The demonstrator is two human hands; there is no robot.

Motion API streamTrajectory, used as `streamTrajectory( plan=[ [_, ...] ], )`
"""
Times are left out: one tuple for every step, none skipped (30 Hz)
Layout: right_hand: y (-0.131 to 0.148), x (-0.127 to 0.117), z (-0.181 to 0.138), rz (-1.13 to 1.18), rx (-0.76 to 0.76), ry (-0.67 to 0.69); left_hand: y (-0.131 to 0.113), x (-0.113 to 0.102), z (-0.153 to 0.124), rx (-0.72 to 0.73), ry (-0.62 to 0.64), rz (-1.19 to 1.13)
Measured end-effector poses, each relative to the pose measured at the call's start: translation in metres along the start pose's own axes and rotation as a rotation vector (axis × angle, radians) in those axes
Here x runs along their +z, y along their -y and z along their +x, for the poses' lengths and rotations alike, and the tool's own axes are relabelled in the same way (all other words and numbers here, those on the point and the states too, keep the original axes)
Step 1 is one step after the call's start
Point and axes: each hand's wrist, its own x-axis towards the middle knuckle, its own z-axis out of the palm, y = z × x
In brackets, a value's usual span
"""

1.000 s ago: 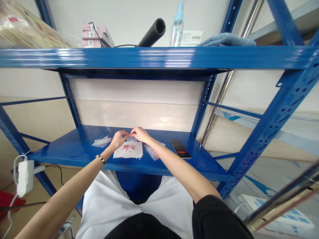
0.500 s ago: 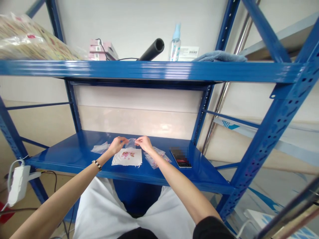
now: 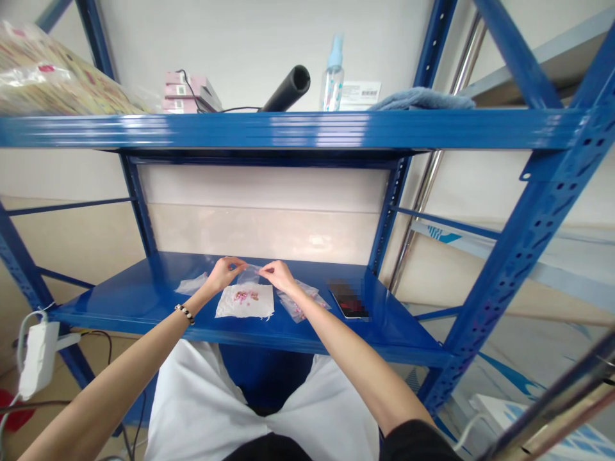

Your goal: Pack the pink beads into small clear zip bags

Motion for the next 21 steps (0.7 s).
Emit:
streamTrajectory(
  plan=[
    [0.000,-0.002,0.001,0.001,0.004,-0.006,0.000,0.000,0.001,-0.007,0.005,-0.019],
    [0.000,-0.003,0.002,0.002,0.012,-0.011,-0.001,0.000,0.002,-0.012,0.009,-0.038],
    [0.000,-0.004,0.004,-0.003,0.021,-0.013,-0.001,0.000,0.003,-0.021,0.010,-0.056],
    [0.000,-0.005,0.005,-0.011,0.029,-0.012,0.000,0.001,0.003,-0.033,0.008,-0.073],
    [-0.001,-0.005,0.006,-0.020,0.030,-0.009,0.000,0.002,0.002,-0.045,0.005,-0.088],
    [-0.001,-0.005,0.006,-0.025,0.026,-0.004,0.001,0.004,0.001,-0.059,0.001,-0.099],
    [-0.001,-0.005,0.006,-0.027,0.020,0.002,0.002,0.005,0.000,-0.075,-0.004,-0.109],
    [-0.002,-0.005,0.005,-0.026,0.015,0.007,0.003,0.007,-0.001,-0.087,-0.009,-0.118],
    [-0.002,-0.005,0.005,-0.025,0.009,0.009,0.003,0.008,-0.002,-0.096,-0.016,-0.128],
    [-0.001,-0.005,0.004,-0.026,0.003,0.010,0.004,0.009,-0.004,-0.103,-0.024,-0.138],
    [-0.001,-0.005,0.004,-0.035,-0.006,0.007,0.004,0.009,-0.005,-0.110,-0.034,-0.149],
    [0.000,-0.005,0.003,-0.049,-0.016,0.001,0.005,0.009,-0.005,-0.118,-0.040,-0.160],
    [0.001,-0.005,0.003,-0.064,-0.026,-0.005,0.005,0.009,-0.006,-0.125,-0.042,-0.170],
    [0.003,-0.005,0.003,-0.077,-0.034,-0.012,0.006,0.009,-0.006,-0.133,-0.043,-0.178],
    [0.004,-0.005,0.002,-0.087,-0.036,-0.016,0.006,0.008,-0.006,-0.140,-0.041,-0.186],
    [0.006,-0.006,0.002,-0.092,-0.031,-0.018,0.007,0.008,-0.006,-0.144,-0.040,-0.195],
    [0.008,-0.006,0.002,-0.093,-0.025,-0.017,0.007,0.007,-0.006,-0.146,-0.037,-0.202],
    [0.010,-0.006,0.002,-0.092,-0.019,-0.018,0.007,0.006,-0.006,-0.146,-0.037,-0.208],
    [0.012,-0.006,0.002,-0.092,-0.015,-0.022,0.007,0.004,-0.007,-0.146,-0.038,-0.210],
    [0.014,-0.006,0.002,-0.093,-0.015,-0.027,0.007,0.003,-0.008,-0.144,-0.042,-0.211],
    [0.016,-0.005,0.001,-0.095,-0.021,-0.036,0.006,0.001,-0.010,-0.140,-0.053,-0.209]
  ],
)
